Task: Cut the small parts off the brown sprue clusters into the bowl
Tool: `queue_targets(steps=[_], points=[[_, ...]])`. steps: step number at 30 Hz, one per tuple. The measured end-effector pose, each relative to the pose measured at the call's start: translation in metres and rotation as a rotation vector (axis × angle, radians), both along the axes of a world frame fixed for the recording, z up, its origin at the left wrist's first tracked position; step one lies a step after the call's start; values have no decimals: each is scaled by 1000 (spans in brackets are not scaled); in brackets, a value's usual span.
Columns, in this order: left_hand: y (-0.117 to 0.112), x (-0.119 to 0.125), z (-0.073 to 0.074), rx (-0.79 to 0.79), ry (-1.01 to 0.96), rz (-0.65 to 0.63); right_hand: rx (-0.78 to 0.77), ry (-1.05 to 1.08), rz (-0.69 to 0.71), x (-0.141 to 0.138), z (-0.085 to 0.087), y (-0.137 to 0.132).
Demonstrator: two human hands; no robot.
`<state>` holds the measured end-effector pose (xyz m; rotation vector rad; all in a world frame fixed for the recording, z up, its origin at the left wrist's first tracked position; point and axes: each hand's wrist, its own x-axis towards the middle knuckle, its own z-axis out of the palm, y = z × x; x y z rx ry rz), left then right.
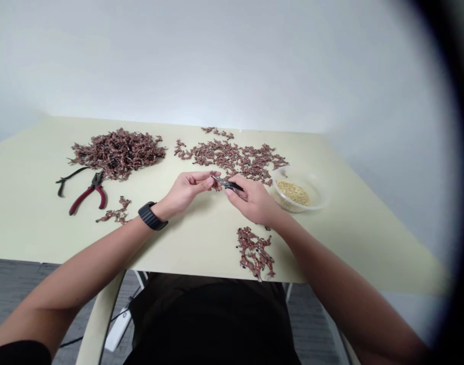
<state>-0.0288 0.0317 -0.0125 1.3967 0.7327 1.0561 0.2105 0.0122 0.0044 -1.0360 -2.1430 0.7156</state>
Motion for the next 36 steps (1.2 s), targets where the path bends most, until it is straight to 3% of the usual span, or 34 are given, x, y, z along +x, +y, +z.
queue_targets(steps=[3,6,7,9,12,16,19,36], points=[[0,-1,1,233,158,220,-315,167,23,-7,-2,-2],[0,-3,2,479,294,325,-743,317,93,-10,-1,-2],[0,-3,3,526,317,333,-839,350,118,-9,-1,-2],[-1,-2,4,508,302,339,-890,377,148,-7,0,-1],[-2,-1,5,286,164,248,-665,304,86,-2,1,1],[-2,1,6,24,-44,45,-86,68,-59,0,-1,2],[-2,1,7,-79,-102,-41,127,-49,-67,0,-3,3],[0,-2,2,-148,-138,-121,225,-90,-13,5,-1,3]])
